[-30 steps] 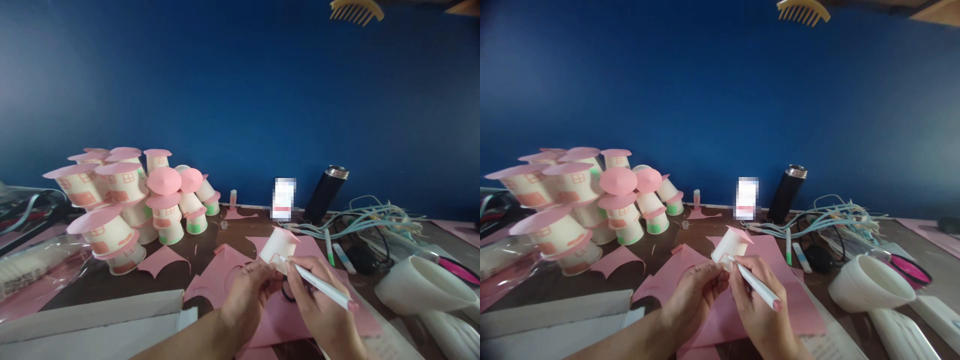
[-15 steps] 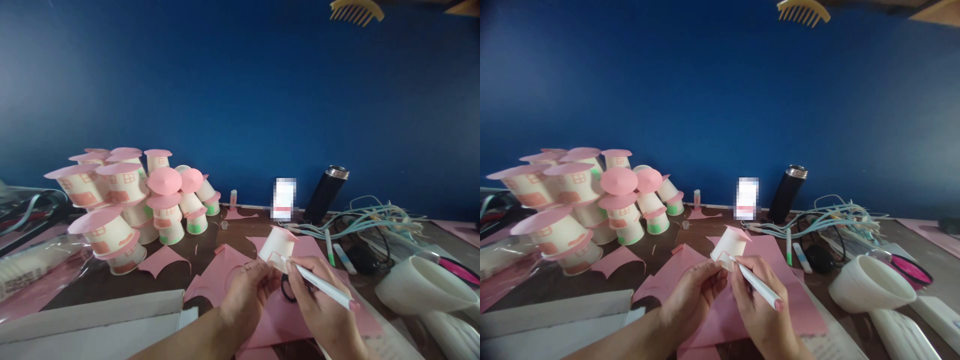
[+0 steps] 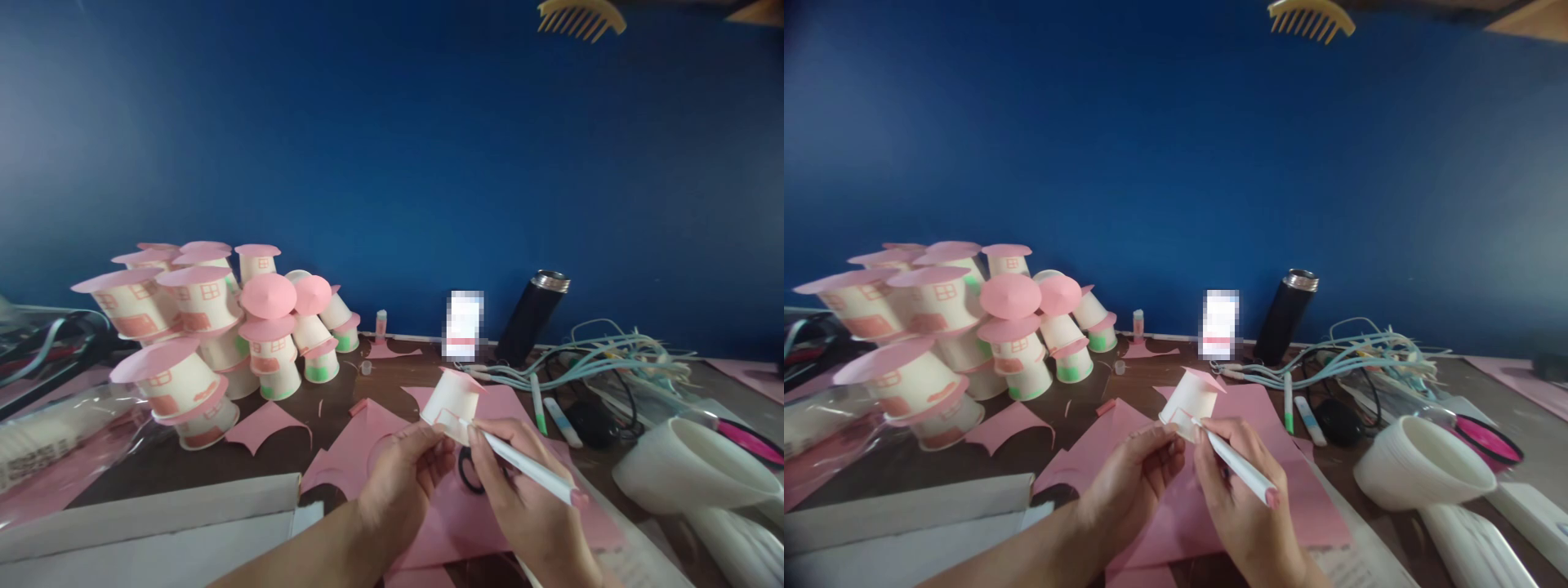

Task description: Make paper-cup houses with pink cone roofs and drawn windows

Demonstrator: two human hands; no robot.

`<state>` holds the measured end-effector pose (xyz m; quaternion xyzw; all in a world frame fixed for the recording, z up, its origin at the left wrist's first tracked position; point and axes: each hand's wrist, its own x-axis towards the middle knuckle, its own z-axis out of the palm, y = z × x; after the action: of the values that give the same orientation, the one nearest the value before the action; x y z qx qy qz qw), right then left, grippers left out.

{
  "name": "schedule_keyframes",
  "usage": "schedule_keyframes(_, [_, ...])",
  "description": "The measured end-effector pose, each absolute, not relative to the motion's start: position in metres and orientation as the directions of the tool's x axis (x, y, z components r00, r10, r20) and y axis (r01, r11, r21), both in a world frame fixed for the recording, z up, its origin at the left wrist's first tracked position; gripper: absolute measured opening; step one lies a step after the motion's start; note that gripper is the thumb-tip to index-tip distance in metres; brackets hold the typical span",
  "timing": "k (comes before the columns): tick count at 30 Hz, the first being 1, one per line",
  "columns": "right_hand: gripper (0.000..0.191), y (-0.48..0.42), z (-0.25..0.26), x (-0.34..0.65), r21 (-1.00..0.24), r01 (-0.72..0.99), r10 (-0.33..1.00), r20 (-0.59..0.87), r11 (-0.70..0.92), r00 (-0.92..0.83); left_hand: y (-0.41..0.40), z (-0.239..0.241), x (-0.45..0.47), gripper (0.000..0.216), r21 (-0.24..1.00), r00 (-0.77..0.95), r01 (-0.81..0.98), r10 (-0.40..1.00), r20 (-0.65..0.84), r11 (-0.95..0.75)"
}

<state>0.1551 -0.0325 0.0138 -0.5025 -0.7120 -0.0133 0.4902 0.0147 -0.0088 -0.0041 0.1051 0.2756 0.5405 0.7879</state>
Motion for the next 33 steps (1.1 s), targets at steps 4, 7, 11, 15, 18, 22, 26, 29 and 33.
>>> schedule_keyframes(4, [0.005, -0.0332, 0.0145, 0.1549, -0.477, 0.727, 0.702, 0.712, 0.494, -0.011, -0.008, -0.0044, 0.0147, 0.007, 0.449, 0.266, -0.8, 0.906, -0.329, 0.397])
schedule_keyframes(7, [0.005, -0.0327, 0.015, 0.1551, -0.475, 0.728, 0.697, 0.717, 0.495, -0.006, -0.0075, -0.0043, 0.015, 0.004, 0.443, 0.262, -0.805, 0.906, -0.331, 0.395])
schedule_keyframes(11, [0.004, -0.0317, 0.0145, 0.155, -0.477, 0.722, 0.694, 0.72, 0.501, -0.005, -0.0075, -0.0036, 0.0147, 0.002, 0.437, 0.262, -0.807, 0.904, -0.338, 0.397])
schedule_keyframes(15, [0.004, -0.0318, 0.0138, 0.1545, -0.483, 0.722, 0.697, 0.717, 0.495, 0.001, -0.0072, -0.0029, 0.0139, 0.001, 0.43, 0.268, -0.807, 0.9, -0.344, 0.405])
schedule_keyframes(18, [0.004, -0.0323, 0.0141, 0.1542, -0.496, 0.717, 0.71, 0.704, 0.49, 0.002, -0.0068, -0.0023, 0.0138, 0.003, 0.423, 0.273, -0.809, 0.898, -0.345, 0.409])
schedule_keyframes(22, [0.005, -0.0324, 0.0146, 0.1541, -0.498, 0.719, 0.713, 0.701, 0.485, 0.004, -0.0067, -0.0012, 0.0138, 0.006, 0.415, 0.272, -0.812, 0.895, -0.353, 0.41])
schedule_keyframes(26, [0.005, -0.0319, 0.0143, 0.1546, -0.49, 0.723, 0.707, 0.707, 0.488, 0.002, -0.0071, 0.0006, 0.0136, 0.008, 0.41, 0.266, -0.815, 0.892, -0.365, 0.411])
schedule_keyframes(29, [0.004, -0.0319, 0.0142, 0.1551, -0.489, 0.721, 0.706, 0.708, 0.491, 0.0, -0.0074, 0.0011, 0.0132, 0.011, 0.406, 0.264, -0.817, 0.892, -0.367, 0.409])
schedule_keyframes(33, [0.003, -0.032, 0.0148, 0.1554, -0.476, 0.724, 0.697, 0.717, 0.499, -0.009, -0.0077, 0.0006, 0.0129, 0.013, 0.397, 0.265, -0.821, 0.89, -0.371, 0.41])
